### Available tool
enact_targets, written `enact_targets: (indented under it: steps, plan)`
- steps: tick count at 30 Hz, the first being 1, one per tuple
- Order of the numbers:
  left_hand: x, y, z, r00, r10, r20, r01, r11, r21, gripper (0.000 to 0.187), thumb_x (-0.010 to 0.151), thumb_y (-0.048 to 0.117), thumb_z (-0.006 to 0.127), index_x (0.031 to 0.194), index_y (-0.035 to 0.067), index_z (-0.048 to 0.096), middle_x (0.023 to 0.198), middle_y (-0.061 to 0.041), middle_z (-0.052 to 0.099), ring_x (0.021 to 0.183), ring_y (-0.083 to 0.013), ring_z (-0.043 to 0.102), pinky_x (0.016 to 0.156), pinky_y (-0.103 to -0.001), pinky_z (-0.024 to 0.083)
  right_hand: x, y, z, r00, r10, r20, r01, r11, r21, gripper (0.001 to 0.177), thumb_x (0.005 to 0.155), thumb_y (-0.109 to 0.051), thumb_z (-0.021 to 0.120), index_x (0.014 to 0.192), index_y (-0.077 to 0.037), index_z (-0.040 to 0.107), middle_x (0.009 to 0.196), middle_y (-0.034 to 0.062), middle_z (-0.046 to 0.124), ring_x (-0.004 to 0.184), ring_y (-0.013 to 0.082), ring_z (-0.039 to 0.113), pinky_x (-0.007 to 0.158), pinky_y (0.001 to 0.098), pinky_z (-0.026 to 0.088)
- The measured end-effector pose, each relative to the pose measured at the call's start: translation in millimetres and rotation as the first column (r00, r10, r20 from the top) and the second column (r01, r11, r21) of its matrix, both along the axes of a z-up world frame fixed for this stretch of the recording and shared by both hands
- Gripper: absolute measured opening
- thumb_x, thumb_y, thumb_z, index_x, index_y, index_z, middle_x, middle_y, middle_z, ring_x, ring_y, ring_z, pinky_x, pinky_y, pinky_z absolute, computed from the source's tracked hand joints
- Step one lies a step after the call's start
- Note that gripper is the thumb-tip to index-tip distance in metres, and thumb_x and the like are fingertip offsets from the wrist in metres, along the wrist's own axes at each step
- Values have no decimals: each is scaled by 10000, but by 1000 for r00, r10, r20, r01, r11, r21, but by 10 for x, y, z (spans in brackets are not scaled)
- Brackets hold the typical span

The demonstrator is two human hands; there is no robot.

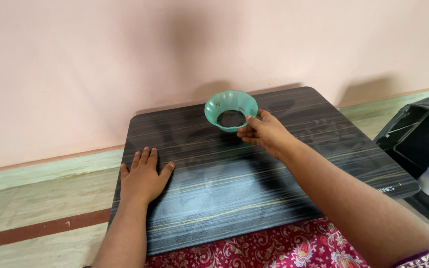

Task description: The person wipes a dark wood-grain table with a blue cloth while holding a spray bottle. After wiping, the person places the spray bottle and cloth on a nearby shelf and moves a small green bowl and a white container onto the table.

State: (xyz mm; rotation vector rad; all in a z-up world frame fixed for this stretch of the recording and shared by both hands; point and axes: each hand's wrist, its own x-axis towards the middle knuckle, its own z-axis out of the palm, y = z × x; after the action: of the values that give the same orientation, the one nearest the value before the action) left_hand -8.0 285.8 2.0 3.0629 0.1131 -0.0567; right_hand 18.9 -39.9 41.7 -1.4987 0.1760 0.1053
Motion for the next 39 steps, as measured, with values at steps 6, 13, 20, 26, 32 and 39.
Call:
enact_targets:
  steps: [6,13,20,26,32,39]
  plan:
    - [-39,-28,40,999,18,-28,-18,1000,-19,812,944,694,354,1615,255,227,1700,42,164,1570,-172,107,1268,-499,97,85,206,2,1000,20,-21,-21,999,-40,601,1046,-268,452,1572,-67,241,1056,160,695,1036,251,702,976,404,593]
    - [-38,-20,38,1000,0,-6,-1,999,-36,842,936,718,352,1611,230,236,1697,17,170,1567,-189,108,1259,-510,92,205,364,-109,998,66,-15,-66,998,-2,585,1043,-275,469,1561,-80,280,1061,152,694,1032,243,698,969,411,585]
    - [-55,-33,62,1000,0,-6,0,998,-62,873,924,732,384,1606,205,248,1693,-5,182,1566,-204,117,1257,-525,88,321,564,-156,994,107,-20,-107,994,-5,562,1046,-289,471,1546,-83,320,1044,132,694,1015,234,696,955,404,589]
    - [-84,-44,94,1000,3,10,-2,996,-92,863,924,701,445,1595,186,277,1689,-18,201,1564,-210,135,1257,-525,86,389,771,-157,990,137,-39,-138,990,-27,531,1047,-292,461,1526,-89,350,1033,118,696,1009,221,694,955,398,585]
    - [-95,-44,108,1000,-6,20,8,995,-102,858,926,695,450,1590,178,281,1684,-23,209,1560,-215,140,1254,-535,88,461,968,-138,985,172,-30,-173,985,-25,469,1052,-295,460,1469,-81,431,1026,106,690,1011,219,691,960,396,587]
    - [-100,-33,103,999,-23,35,27,991,-131,872,924,686,461,1583,145,278,1677,-52,209,1557,-237,134,1244,-548,80,602,1270,-233,974,220,-48,-220,975,11,405,1051,-299,470,1404,-101,486,1031,103,689,1020,218,689,959,397,585]
